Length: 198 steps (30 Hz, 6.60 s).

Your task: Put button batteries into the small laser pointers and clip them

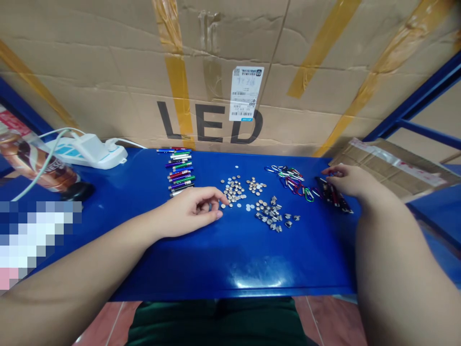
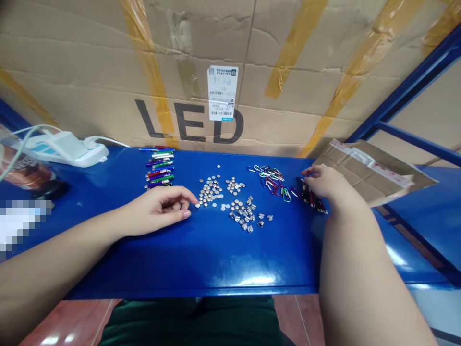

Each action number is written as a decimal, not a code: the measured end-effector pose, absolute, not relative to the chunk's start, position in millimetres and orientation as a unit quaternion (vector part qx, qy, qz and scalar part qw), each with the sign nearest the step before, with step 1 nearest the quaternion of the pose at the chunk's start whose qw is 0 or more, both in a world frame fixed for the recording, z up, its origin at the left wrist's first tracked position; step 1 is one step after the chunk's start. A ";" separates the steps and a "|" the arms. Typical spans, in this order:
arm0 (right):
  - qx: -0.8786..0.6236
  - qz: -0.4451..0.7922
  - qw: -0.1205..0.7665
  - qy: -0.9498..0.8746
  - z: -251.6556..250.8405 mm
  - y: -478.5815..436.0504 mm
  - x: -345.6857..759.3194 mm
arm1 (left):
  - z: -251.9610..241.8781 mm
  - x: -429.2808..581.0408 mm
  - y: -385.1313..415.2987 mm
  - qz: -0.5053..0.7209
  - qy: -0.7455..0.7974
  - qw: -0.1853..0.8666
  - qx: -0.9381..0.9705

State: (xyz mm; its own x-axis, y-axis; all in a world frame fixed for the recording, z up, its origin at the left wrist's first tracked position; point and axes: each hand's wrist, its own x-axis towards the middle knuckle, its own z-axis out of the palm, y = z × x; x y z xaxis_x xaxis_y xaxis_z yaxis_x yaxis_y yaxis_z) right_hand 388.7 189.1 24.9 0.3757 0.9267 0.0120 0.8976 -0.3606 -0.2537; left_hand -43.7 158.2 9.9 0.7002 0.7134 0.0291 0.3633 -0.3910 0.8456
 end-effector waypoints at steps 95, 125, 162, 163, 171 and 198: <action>-0.493 0.076 0.167 -0.850 4.4 172.8 260.6 | 28.1 -77.1 171.6 0.082 0.497 0.217 0.836; -0.296 0.267 0.355 -0.846 10.8 151.9 220.2 | 7.2 -36.9 155.3 0.249 0.354 0.429 0.793; -0.247 0.223 0.366 -0.869 13.3 142.6 210.9 | 11.2 -34.1 154.1 0.286 0.308 0.377 0.825; -0.246 0.222 0.365 -0.870 13.7 142.7 211.6 | 11.1 -34.3 154.0 0.285 0.309 0.372 0.828; -0.320 0.170 0.314 -0.877 20.4 145.9 221.7 | 17.2 -39.8 154.7 0.251 0.278 0.298 0.878; -0.324 0.153 0.140 -0.923 11.7 146.0 211.3 | 22.5 -42.5 151.7 0.167 0.296 0.226 0.913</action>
State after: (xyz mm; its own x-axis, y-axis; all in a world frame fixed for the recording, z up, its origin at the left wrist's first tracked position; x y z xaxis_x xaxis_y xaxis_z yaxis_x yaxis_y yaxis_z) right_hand 211.3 146.0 11.7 -0.7509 0.6408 0.1595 0.5550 0.7433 -0.3736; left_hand -42.5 151.7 22.5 0.7687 0.6164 0.1707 0.4656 -0.7222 0.5116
